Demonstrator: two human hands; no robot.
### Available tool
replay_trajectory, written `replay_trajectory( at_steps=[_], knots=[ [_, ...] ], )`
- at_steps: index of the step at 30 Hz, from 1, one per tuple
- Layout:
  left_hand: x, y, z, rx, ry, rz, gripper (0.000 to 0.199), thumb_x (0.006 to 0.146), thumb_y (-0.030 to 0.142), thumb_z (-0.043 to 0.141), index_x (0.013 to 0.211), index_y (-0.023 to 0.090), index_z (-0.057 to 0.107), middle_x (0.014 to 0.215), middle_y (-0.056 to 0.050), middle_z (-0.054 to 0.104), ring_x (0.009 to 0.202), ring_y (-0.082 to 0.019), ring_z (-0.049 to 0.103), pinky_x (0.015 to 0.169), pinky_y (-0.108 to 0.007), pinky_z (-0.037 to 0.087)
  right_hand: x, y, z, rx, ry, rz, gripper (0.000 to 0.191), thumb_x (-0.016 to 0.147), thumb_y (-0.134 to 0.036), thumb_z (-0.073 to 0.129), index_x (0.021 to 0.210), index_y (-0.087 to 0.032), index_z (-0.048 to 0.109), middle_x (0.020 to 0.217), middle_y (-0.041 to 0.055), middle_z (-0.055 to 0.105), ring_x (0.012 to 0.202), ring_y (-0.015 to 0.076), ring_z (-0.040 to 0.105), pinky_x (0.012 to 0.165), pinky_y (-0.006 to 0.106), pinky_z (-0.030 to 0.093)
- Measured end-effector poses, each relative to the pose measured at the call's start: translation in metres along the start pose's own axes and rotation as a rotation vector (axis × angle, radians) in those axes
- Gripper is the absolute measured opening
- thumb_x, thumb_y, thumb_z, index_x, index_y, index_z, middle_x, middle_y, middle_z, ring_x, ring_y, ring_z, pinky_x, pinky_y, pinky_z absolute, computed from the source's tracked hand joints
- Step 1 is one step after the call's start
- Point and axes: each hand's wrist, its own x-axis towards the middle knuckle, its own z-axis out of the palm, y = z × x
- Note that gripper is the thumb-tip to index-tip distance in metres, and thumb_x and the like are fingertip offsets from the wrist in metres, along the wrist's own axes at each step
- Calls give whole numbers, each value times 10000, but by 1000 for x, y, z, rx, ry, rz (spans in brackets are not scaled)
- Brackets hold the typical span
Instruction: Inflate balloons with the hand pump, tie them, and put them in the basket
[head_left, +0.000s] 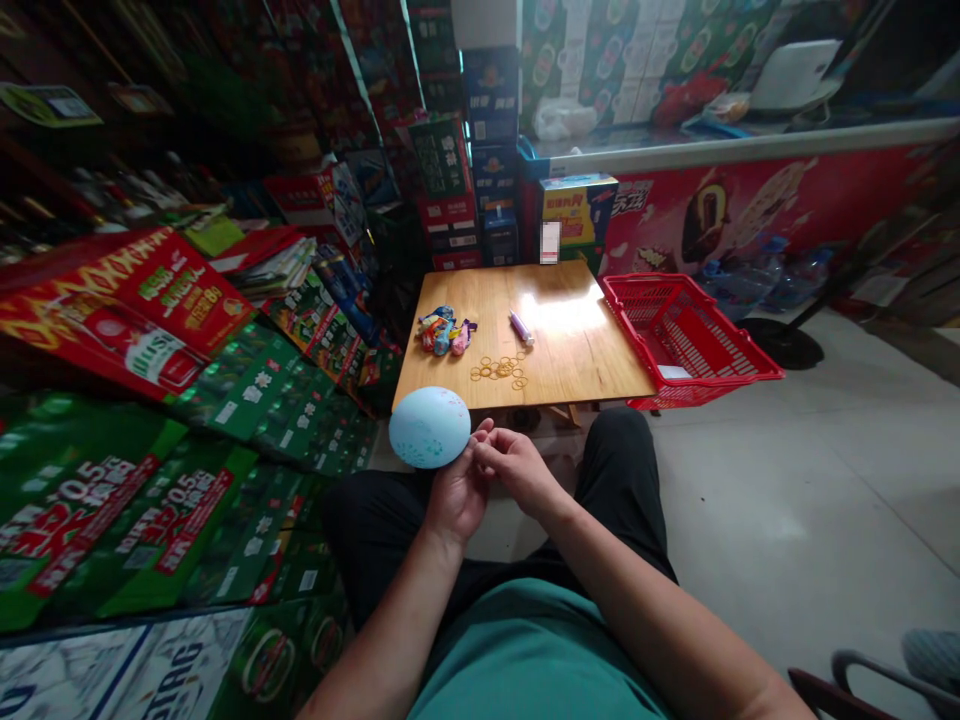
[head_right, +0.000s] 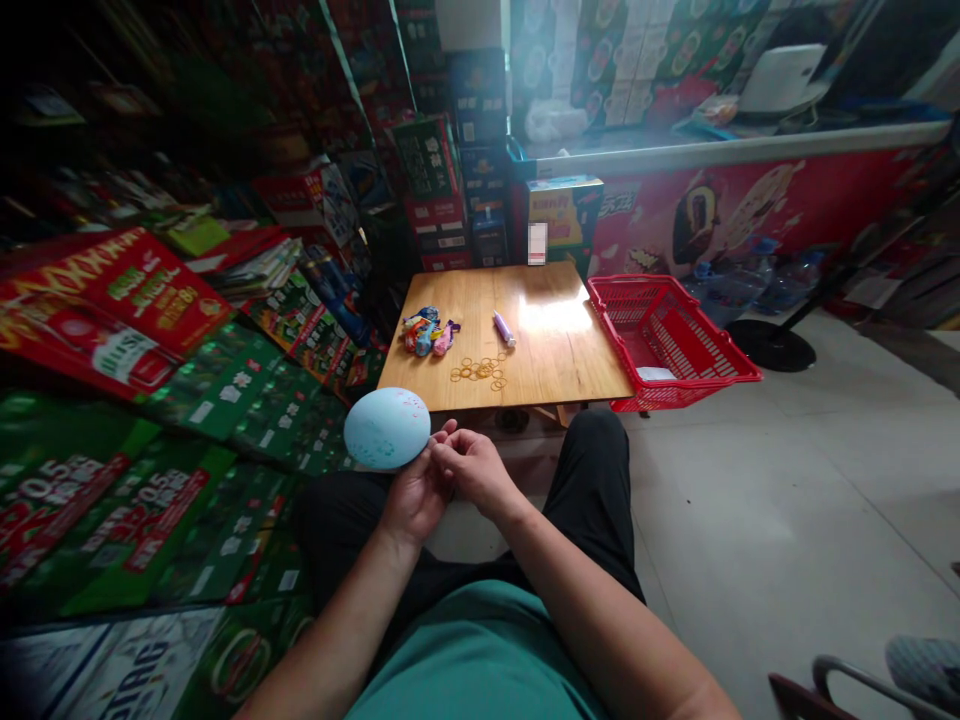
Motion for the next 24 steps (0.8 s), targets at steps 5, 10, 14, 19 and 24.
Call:
replay_trajectory(
  at_steps=[5,10,14,19,24],
  knots=[
    [-4,2,-4,-62,15,-63,95,897,181,768,979,171,815,1408,-72,701,1027,-145,711,687,-183,558,-2,4,-3,111,-34,42,315,799,-395,837,760,-169,622,662,-28,601,569,92,498,577,230,384],
    [-7,-2,-2,-105,-4,-50,87,895,162,760,967,169,807,1420,-64,691,861,-107,702,635,-181,563,-7,4,-4,137,-22,82,252,766,-349,832,790,-165,662,666,-12,642,551,98,529,558,228,399],
    [-9,-6,-2,-111,4,-39,94,885,171,769,973,184,798,1409,-61,696,917,-133,715,633,-184,568,-10,6,-4,114,27,59,251,765,-357,818,756,-173,648,631,-23,620,521,93,501,537,230,385],
    [-5,-10,-6,-123,29,-13,84,871,189,794,955,193,795,1406,-68,689,1208,-238,678,834,-281,609,-11,10,-8,-26,126,22,263,777,-358,790,686,-168,634,589,-10,610,510,97,474,519,240,356],
    [1,-17,-7,-117,33,-12,125,848,212,834,960,168,803,1367,-78,706,1191,-228,684,965,-310,582,-9,11,-14,6,138,30,228,779,-362,757,727,-179,630,572,-23,594,490,101,460,503,243,344]
  ],
)
